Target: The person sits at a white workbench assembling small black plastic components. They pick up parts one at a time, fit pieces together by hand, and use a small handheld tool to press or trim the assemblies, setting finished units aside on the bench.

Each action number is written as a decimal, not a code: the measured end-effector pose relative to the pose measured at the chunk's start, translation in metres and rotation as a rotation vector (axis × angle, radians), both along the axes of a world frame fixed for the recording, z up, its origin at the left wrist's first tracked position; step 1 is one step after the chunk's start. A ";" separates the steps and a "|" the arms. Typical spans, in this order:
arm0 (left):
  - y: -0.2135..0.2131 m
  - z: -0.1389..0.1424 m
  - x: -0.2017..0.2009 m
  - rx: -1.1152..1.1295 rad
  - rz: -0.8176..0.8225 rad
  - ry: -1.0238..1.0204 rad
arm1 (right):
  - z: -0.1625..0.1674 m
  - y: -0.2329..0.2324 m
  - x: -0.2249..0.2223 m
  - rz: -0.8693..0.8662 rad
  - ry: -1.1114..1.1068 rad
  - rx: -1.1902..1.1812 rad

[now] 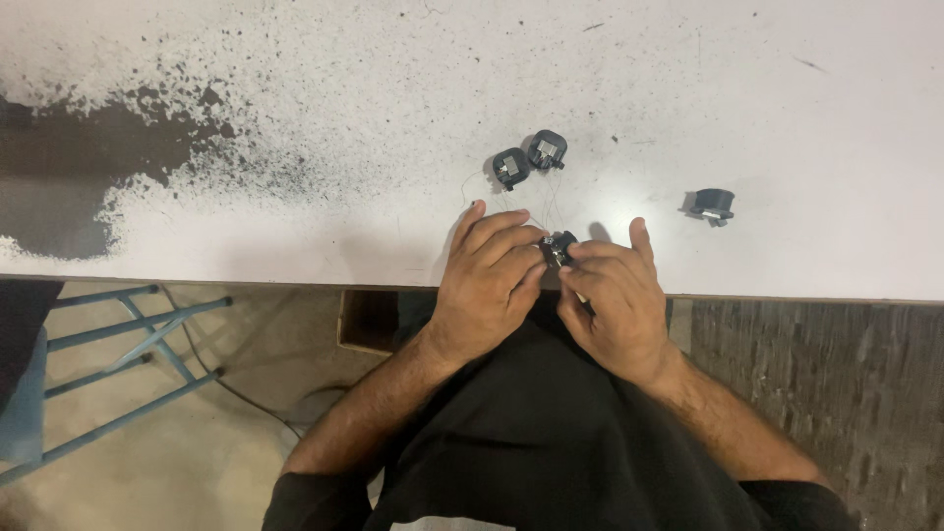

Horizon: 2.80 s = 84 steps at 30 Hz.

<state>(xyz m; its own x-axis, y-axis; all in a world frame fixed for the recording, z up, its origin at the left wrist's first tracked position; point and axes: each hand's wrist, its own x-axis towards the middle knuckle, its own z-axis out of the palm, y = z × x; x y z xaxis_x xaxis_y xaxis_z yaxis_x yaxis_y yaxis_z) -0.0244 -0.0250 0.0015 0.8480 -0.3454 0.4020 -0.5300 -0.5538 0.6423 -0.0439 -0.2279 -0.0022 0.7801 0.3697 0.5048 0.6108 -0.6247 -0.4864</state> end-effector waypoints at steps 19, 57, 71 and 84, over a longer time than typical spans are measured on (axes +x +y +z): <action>0.003 0.028 0.023 0.046 -0.081 0.010 | 0.017 -0.006 0.016 -0.121 0.088 -0.152; -0.001 0.017 0.017 0.152 -0.092 -0.305 | 0.017 -0.004 0.018 -0.073 0.085 -0.130; 0.006 0.031 0.013 -0.161 -0.064 0.306 | 0.021 -0.006 0.017 -0.106 0.128 -0.129; -0.011 0.014 0.010 -0.301 -0.019 0.394 | -0.007 -0.007 -0.012 -0.058 0.026 0.166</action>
